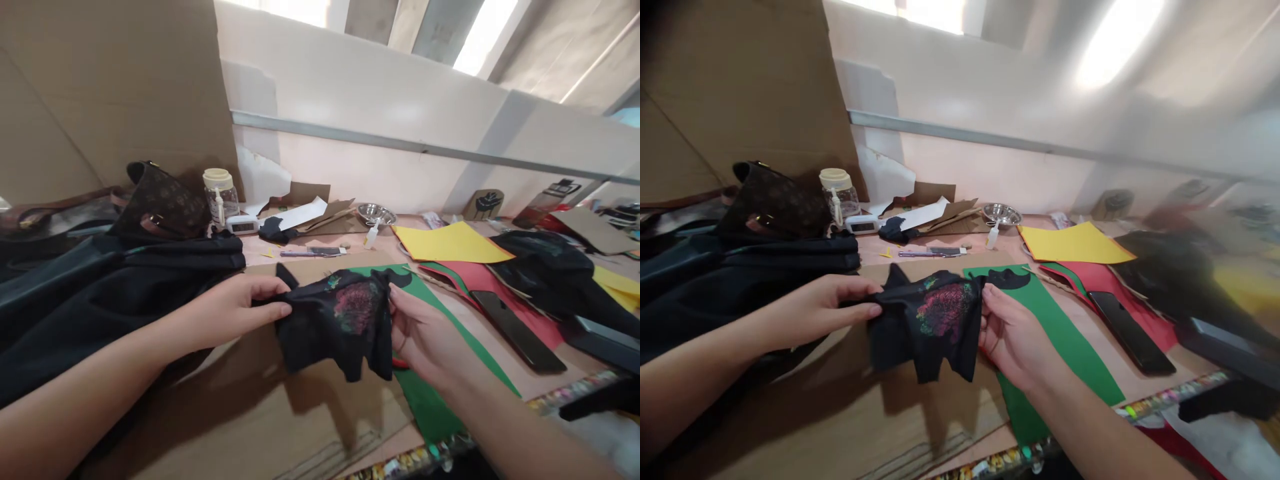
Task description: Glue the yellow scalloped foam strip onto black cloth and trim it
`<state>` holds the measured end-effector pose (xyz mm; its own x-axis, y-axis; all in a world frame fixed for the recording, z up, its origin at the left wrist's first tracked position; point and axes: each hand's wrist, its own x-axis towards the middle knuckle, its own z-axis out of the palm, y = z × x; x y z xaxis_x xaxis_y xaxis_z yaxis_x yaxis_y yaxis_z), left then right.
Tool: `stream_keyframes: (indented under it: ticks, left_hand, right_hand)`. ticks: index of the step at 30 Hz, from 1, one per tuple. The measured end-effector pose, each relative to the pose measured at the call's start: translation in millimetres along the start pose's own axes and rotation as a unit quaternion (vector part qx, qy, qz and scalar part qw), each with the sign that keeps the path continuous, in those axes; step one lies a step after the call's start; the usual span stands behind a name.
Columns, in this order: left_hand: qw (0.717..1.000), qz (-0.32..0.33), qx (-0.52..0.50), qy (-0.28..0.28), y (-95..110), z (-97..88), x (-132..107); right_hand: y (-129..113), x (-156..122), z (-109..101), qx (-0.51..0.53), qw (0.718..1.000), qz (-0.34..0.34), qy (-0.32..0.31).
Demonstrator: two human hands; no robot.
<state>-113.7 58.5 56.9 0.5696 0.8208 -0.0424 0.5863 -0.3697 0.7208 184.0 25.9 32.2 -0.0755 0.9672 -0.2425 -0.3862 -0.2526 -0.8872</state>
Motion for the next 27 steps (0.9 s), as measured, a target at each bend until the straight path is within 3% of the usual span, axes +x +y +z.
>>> stream_keyframes:
  ticks: [3,5,9,13,20,22,24,25,27]
  left_hand:
    - [0.999,-0.034,-0.031,-0.003,19.9,-16.7,-17.8]
    - [0.999,-0.043,0.014,-0.005,22.7,-18.3,-21.8]
    - [0.99,-0.058,0.13,-0.023,5.7,-0.1,-9.3]
    - [0.984,-0.079,0.146,-0.064,-14.0,9.8,1.6]
    - [0.973,-0.113,0.172,-0.108,-30.0,-33.0,-7.6]
    - [0.972,-0.121,0.185,-0.076,-30.8,-42.4,-10.1]
    - [0.974,-0.107,0.199,-0.01,-27.2,-46.1,-12.7]
    - [0.973,-0.09,0.209,0.038,-24.2,-45.8,-13.8]
    - [0.956,-0.013,0.236,0.171,-18.7,-40.9,-14.5]
  right_hand:
    - [-4.3,-1.6,0.1,0.006,0.999,0.034,-0.017]
    - [0.6,2.0,-0.6,-0.056,0.995,0.058,-0.059]
    - [21.9,18.1,-4.8,-0.217,0.971,0.039,-0.095]
    - [28.7,31.2,-11.1,-0.301,0.95,0.027,-0.083]
    - [-10.6,40.0,-32.5,-0.358,0.93,-0.061,-0.054]
    - [-21.3,40.1,-34.6,-0.368,0.924,-0.093,-0.043]
    - [-30.3,32.6,-35.1,-0.371,0.919,-0.129,-0.026]
    - [-34.5,24.4,-35.4,-0.374,0.914,-0.156,-0.009]
    - [-41.3,-1.2,-36.2,-0.407,0.877,-0.254,0.034]
